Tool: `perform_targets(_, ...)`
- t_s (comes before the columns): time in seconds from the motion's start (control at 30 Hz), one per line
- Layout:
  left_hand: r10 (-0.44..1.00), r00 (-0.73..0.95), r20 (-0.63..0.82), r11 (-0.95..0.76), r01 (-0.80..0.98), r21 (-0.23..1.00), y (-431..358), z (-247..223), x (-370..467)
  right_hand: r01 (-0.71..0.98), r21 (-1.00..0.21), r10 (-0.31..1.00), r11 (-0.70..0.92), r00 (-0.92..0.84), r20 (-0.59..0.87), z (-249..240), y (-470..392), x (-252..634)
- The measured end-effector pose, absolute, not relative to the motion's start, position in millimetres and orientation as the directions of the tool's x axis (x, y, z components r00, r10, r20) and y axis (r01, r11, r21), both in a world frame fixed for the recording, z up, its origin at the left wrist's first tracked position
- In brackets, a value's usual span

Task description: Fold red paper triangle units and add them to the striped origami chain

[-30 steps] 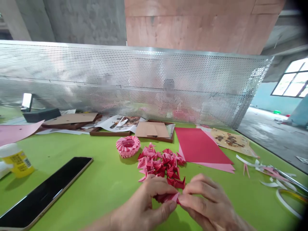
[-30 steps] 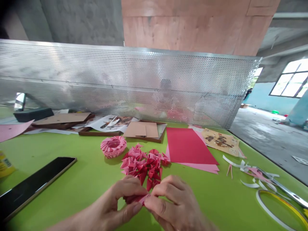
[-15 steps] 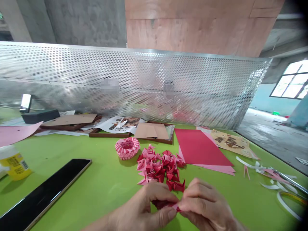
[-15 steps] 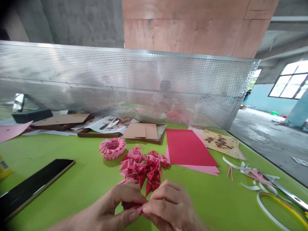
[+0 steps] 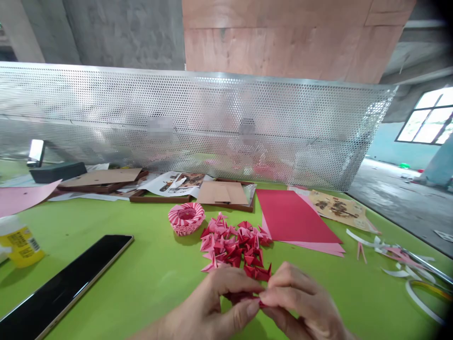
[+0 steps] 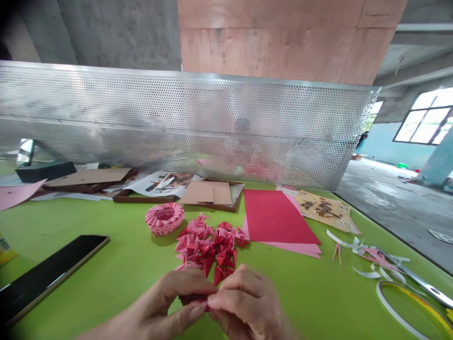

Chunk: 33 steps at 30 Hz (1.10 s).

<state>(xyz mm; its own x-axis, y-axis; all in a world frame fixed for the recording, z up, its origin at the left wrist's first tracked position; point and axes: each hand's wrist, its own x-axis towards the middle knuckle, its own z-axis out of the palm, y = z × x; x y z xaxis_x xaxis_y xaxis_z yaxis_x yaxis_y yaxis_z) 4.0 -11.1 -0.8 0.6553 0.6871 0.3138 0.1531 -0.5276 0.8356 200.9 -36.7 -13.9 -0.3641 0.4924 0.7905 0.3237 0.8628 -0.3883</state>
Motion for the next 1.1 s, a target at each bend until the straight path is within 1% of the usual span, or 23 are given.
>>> perform_targets(0.07,0.720,0.606,0.337,-0.544,0.192,0.817,-10.8,0.0,3.7,0.310,-0.510,0.590,0.802,-0.285,0.755,-13.7,-38.8,201.3)
perform_targets(0.13,0.746,0.575,0.335,-0.552,0.252,0.795,-10.0,0.5,4.2,0.258,-0.681,0.725,0.686,-0.157,0.671,-14.8,-40.5,199.9)
perform_targets(0.2,0.766,0.551,0.330,-0.547,0.291,0.785,-9.3,1.4,6.5,0.152,-0.845,0.858,0.513,-0.070,0.508,-16.4,-40.9,196.9)
perform_targets(0.23,0.776,0.549,0.312,-0.529,0.296,0.795,-9.1,2.1,8.3,0.089,-0.904,0.908,0.419,-0.069,0.414,-17.1,-40.5,195.1)
perform_targets(0.3,0.798,0.554,0.238,-0.443,0.270,0.855,-8.6,3.4,12.6,-0.012,-0.967,0.959,0.256,-0.127,0.255,-18.4,-38.4,192.0)
perform_targets(0.4,0.836,0.545,0.073,-0.211,0.195,0.958,-6.4,1.5,17.9,-0.075,-0.991,0.973,0.112,-0.195,0.125,-20.3,-33.3,190.9)
perform_targets(0.47,0.846,0.533,-0.021,-0.074,0.155,0.985,-3.7,-3.8,19.4,-0.082,-0.994,0.973,0.066,-0.215,0.082,-21.7,-30.0,191.9)
perform_targets(0.5,0.844,0.534,-0.050,-0.032,0.144,0.989,-2.4,-6.9,19.5,-0.085,-0.995,0.973,0.046,-0.222,0.064,-22.4,-28.7,192.5)
perform_targets(0.57,0.838,0.542,-0.068,-0.016,0.148,0.989,-0.6,-12.3,19.5,-0.095,-0.995,0.975,0.008,-0.222,0.029,-23.9,-27.0,193.1)
perform_targets(0.7,0.845,0.532,-0.062,-0.034,0.168,0.985,-0.9,-13.3,21.0,-0.127,-0.991,0.987,-0.036,-0.161,-0.015,-26.2,-26.7,191.9)
perform_targets(0.87,0.854,0.508,-0.113,0.029,0.171,0.985,-2.9,-8.8,23.6,-0.132,-0.991,0.989,-0.023,-0.149,-0.004,-28.3,-29.0,190.3)
perform_targets(1.1,0.843,0.524,-0.123,0.050,0.151,0.987,-3.0,-10.3,21.2,-0.119,-0.992,0.991,-0.029,-0.131,-0.013,-28.2,-30.4,190.0)
